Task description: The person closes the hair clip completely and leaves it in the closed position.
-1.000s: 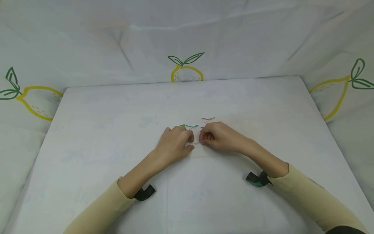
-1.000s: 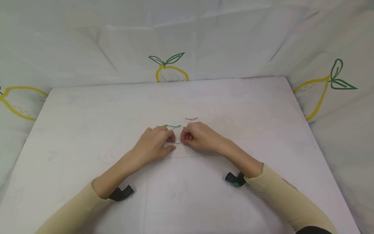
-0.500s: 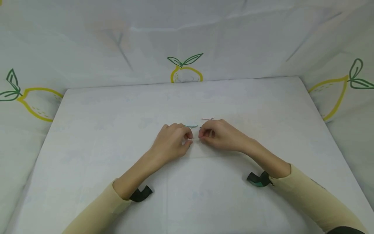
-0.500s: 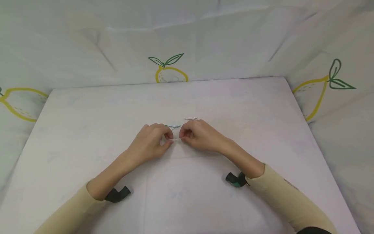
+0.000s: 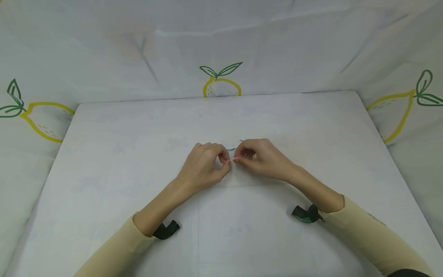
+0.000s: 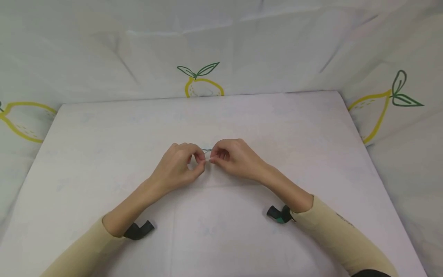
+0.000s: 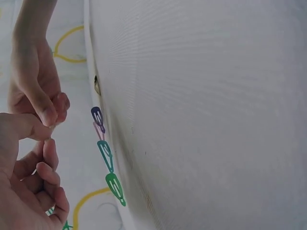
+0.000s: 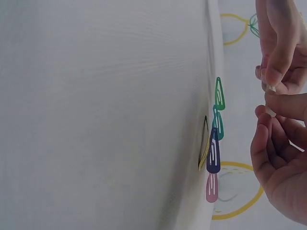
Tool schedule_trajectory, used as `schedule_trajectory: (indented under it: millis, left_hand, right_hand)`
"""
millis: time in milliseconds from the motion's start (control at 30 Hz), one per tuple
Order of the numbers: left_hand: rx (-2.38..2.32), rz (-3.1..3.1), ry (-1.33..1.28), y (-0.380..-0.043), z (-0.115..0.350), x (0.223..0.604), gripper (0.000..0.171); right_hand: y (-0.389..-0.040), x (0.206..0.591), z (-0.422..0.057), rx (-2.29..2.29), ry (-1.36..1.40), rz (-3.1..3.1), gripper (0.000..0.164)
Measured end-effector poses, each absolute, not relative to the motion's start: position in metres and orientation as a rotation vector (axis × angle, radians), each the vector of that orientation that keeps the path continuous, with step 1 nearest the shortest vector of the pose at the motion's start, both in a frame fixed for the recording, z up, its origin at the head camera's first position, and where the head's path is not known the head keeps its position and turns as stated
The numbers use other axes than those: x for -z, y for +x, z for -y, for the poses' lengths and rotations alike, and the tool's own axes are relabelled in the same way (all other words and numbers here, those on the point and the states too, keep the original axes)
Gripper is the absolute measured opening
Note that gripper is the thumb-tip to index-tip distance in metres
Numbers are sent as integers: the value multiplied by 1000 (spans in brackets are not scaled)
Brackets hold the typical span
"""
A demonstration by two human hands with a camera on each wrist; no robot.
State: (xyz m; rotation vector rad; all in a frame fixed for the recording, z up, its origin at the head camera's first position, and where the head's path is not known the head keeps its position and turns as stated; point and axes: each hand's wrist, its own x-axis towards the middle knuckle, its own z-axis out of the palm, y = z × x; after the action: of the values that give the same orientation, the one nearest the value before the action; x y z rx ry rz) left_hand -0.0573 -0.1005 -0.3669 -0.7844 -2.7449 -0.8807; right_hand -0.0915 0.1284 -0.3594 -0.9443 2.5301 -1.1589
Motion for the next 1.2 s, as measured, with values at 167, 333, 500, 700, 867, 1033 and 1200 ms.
schedule_trajectory:
  millis: [167,333,500,700,867,1033,1200]
  left_hand:
    - [919,2735,-773,-58,100,366,6]
    - [967,2779,-742,-58,99,363,8]
    - [1141,2871,-686,-58,101,360,5]
    - [1381,2909,-648,-61,104,360,5]
    - [1525,2943,-603,-61,105,360,8]
    - [1607,2947,-571,-61,107,360,9]
    - [1671,2944,-560,-62,108,361,9]
  right_hand:
    - [-89,358,-126,1161,-944,-2557,8]
    - [-88,358,-124,1161,-949,-2572,8]
    - [-88,359,-126,1179,-957,-2550,8]
    - [-88,360,-130,1208,-1015,-2534,7]
    - [-87,360,-133,1239,-1066,-2523,9]
    - [-88,361,-133,1305,-1113,-2495,14]
    - [-89,363,-134,1395,-1115,-2426,16]
